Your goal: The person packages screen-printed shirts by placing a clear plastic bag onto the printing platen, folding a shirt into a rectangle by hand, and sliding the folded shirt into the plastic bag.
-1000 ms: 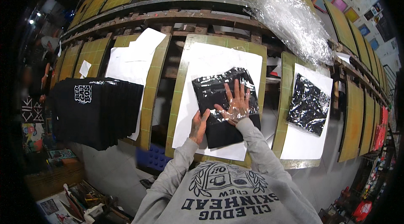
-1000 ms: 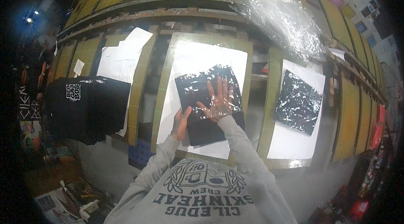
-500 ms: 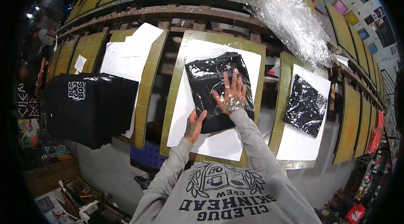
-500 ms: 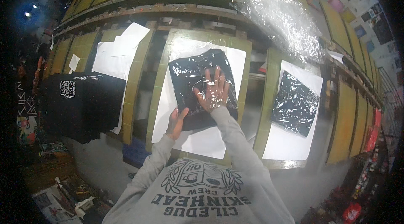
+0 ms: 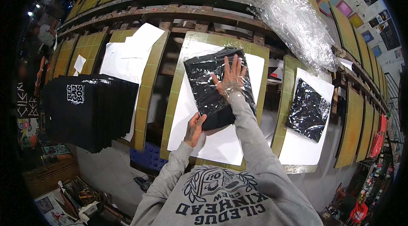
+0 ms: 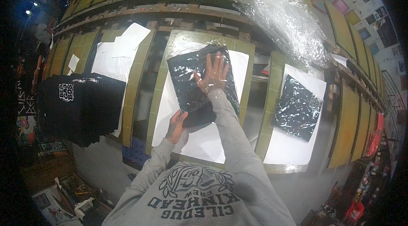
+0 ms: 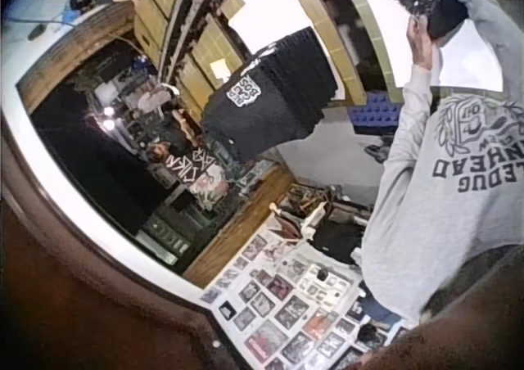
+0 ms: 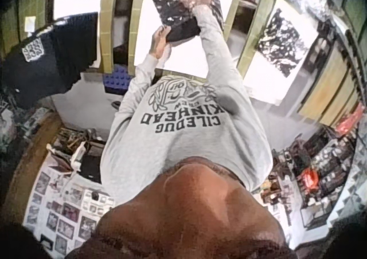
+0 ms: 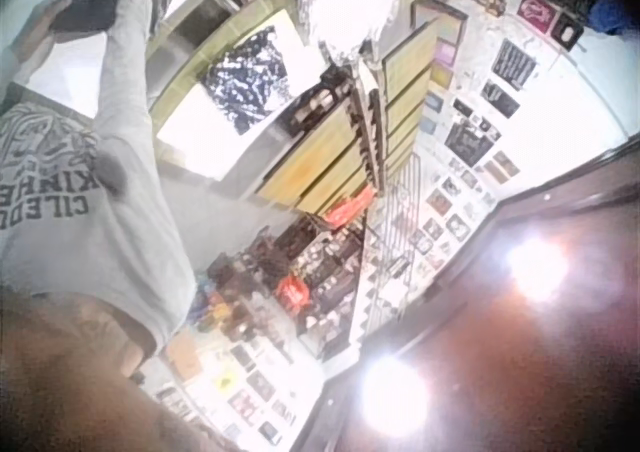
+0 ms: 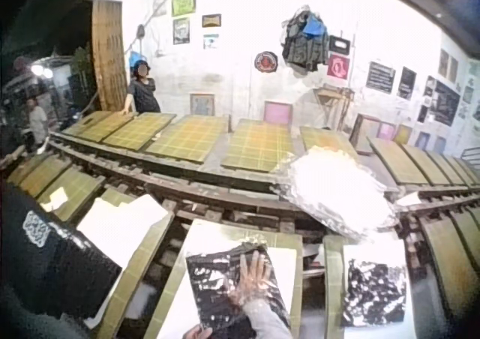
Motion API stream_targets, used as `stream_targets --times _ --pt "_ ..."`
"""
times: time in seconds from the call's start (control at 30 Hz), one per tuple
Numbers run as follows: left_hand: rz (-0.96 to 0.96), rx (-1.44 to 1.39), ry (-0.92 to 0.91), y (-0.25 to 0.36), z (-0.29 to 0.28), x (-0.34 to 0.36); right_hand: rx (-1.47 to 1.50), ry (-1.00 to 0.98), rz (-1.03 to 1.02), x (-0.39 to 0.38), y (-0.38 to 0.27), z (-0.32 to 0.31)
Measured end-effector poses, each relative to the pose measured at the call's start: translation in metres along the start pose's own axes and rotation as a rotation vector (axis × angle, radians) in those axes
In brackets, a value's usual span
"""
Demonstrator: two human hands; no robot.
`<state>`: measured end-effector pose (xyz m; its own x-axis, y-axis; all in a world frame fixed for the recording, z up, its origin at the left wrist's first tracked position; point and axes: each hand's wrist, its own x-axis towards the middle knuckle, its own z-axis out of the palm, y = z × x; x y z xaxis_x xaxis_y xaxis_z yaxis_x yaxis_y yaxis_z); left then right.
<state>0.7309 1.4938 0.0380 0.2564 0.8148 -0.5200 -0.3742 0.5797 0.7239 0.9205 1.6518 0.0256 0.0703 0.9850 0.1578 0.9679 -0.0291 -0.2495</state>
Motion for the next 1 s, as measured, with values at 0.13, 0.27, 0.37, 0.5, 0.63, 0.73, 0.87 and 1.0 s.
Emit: stream_targets --times 0.13,0.27,0.37,0.5,0.63,0.73,0.87,1.0 --pt "0.058 -0.004 0.030 -0.013 -0.004 0.001 -0.002 -0.101 -0.103 -0.088 0.007 -0.018" --pt "0.131 0.052 0.047 -0.016 -0.003 -0.007 0.040 -0.130 -0.105 -0.104 0.002 -0.021" --pt "-0.006 -0.139 0.006 -0.007 0.001 -0.009 -0.029 -0.125 -0.084 -0.063 -0.004 -0.010" --pt "-0.006 -0.106 -0.055 -0.007 -0.005 -0.003 -0.015 -0.117 -0.119 -0.044 -0.006 -0.002" --pt "0.111 0.042 0.016 -0.009 -0.002 -0.008 0.070 -0.191 -0.160 -0.082 0.003 -0.023" --pt "0.086 0.040 0.040 -0.010 -0.015 -0.011 0.022 -0.217 -0.238 -0.136 0.031 -0.045" --pt "0.088 0.120 0.083 -0.010 -0.024 -0.021 0.004 -0.325 -0.239 -0.181 0.061 -0.087" --pt "0.067 0.177 0.133 -0.004 -0.032 -0.027 0.000 -0.232 -0.381 -0.211 0.093 -0.084"
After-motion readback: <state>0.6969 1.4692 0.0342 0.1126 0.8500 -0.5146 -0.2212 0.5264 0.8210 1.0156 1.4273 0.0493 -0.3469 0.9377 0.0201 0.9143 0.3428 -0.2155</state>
